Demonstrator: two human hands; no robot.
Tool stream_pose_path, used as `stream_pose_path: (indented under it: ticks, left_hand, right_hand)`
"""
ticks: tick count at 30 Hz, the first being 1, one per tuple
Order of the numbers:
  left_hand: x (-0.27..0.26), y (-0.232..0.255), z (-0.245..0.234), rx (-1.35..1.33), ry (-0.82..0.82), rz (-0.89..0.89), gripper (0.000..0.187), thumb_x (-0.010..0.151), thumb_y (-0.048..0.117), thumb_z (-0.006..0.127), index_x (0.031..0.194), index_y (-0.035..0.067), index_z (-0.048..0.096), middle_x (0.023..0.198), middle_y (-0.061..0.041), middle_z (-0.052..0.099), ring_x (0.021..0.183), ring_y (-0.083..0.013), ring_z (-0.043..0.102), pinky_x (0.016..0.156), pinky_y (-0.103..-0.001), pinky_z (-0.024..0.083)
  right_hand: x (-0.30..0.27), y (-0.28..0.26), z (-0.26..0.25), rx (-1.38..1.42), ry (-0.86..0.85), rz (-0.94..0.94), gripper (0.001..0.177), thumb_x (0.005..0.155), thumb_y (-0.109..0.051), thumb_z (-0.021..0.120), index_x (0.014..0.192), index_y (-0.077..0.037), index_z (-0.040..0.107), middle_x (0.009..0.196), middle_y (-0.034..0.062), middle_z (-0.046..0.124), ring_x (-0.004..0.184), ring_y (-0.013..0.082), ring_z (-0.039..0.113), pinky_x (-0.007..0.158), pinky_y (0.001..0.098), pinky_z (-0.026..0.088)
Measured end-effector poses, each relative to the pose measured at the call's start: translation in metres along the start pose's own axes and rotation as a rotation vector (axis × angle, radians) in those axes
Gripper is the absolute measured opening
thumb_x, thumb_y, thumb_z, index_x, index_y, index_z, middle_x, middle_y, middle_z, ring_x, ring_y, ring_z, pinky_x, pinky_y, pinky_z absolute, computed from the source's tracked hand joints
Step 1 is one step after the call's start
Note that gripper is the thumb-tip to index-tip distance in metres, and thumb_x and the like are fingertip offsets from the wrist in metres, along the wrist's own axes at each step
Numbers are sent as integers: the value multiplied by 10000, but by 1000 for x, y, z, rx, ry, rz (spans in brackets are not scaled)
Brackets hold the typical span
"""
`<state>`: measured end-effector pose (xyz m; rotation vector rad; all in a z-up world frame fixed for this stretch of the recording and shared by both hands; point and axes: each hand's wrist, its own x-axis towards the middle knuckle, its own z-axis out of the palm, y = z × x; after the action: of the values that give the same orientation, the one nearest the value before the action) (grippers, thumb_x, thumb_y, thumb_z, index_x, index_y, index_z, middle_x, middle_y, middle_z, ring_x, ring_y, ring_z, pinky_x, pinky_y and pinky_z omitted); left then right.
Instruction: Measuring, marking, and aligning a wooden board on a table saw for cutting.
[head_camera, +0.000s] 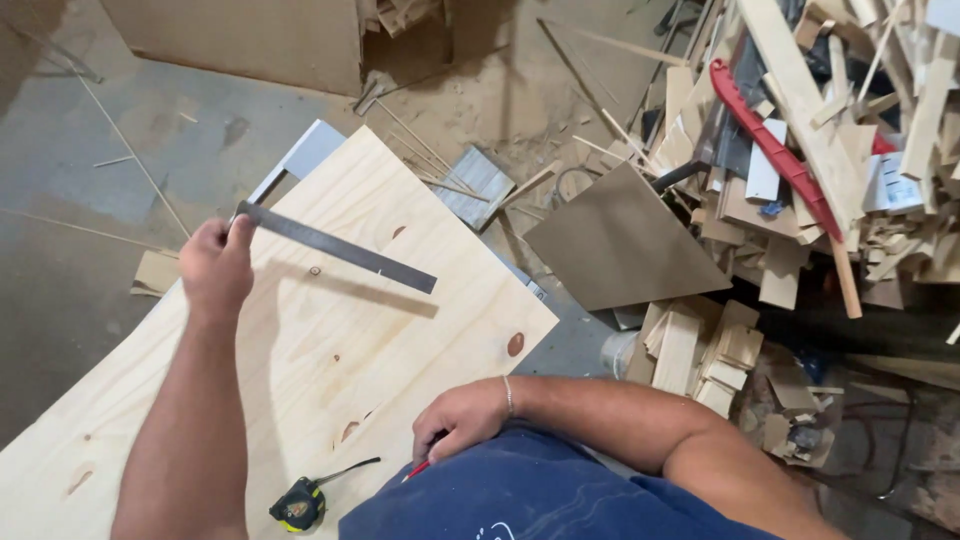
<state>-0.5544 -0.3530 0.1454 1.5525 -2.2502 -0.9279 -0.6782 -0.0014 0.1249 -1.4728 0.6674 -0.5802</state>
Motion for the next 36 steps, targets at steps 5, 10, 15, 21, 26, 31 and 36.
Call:
stream_pose_path:
  ticks: [5, 10, 15, 21, 26, 31, 36]
  left_hand:
    - [82, 21, 66, 142, -91, 34, 492, 1125, 501, 621, 821, 118, 567, 731, -35, 544, 699, -226, 479, 609, -439, 360]
    - [140, 35, 103, 223, -130, 95, 498, 1125, 525, 630, 791, 155, 607, 702, -11, 548, 656, -203, 493, 553, -435, 362]
    - [180, 19, 140, 374, -95, 203, 516, 1168, 536, 611, 815, 161, 584, 709, -24, 589, 636, -259, 522, 534, -463, 376]
    - [132, 58, 155, 349, 28, 315, 389, 1117, 457, 612, 1015, 113, 762, 882, -184, 708, 869, -419, 703, 760, -514, 547]
    - [127, 51, 159, 359, 122, 452, 330, 1052, 456, 691, 1165, 154, 756, 903, -132, 676, 857, -379, 685, 753, -493, 542]
    - [121, 53, 156, 380, 163, 539, 310, 1055, 360, 694, 1279, 156, 756, 915, -116, 653, 831, -359, 660, 746, -464, 532]
    - [126, 46, 160, 280, 177, 669, 357, 1049, 289, 709, 1339, 81, 720, 935, -174, 624, 856, -415, 636, 769, -499, 539]
  right_hand:
    - [-64, 13, -17, 47, 186, 85, 246, 967, -220, 594, 1131, -80, 712, 1105, 60, 714, 1007, 210, 678, 897, 333, 510]
    - [-125, 29, -23, 244, 391, 138, 205, 961, -186, 616, 1094, -78, 728, 996, 37, 674, 916, 155, 634, 865, 287, 476]
    - [-159, 38, -30, 275, 671, 226, 157, 948, -173, 637, 1034, -91, 740, 979, 35, 704, 853, 153, 632, 816, 318, 479]
    - [-166, 35, -47, 325, 831, 150, 186, 922, -168, 675, 998, -33, 778, 861, 79, 686, 782, 164, 599, 743, 372, 527]
    - [-154, 43, -60, 315, 881, 132, 177, 908, -148, 672, 987, -26, 775, 859, 92, 690, 765, 176, 605, 726, 367, 519]
    - [-144, 52, -62, 277, 891, 112, 124, 898, -141, 696, 942, -58, 777, 858, 89, 715, 747, 195, 659, 698, 357, 539]
    - [-137, 61, -56, 254, 900, 94, 109, 894, -125, 695, 931, -39, 751, 851, 101, 702, 722, 203, 651, 675, 366, 536]
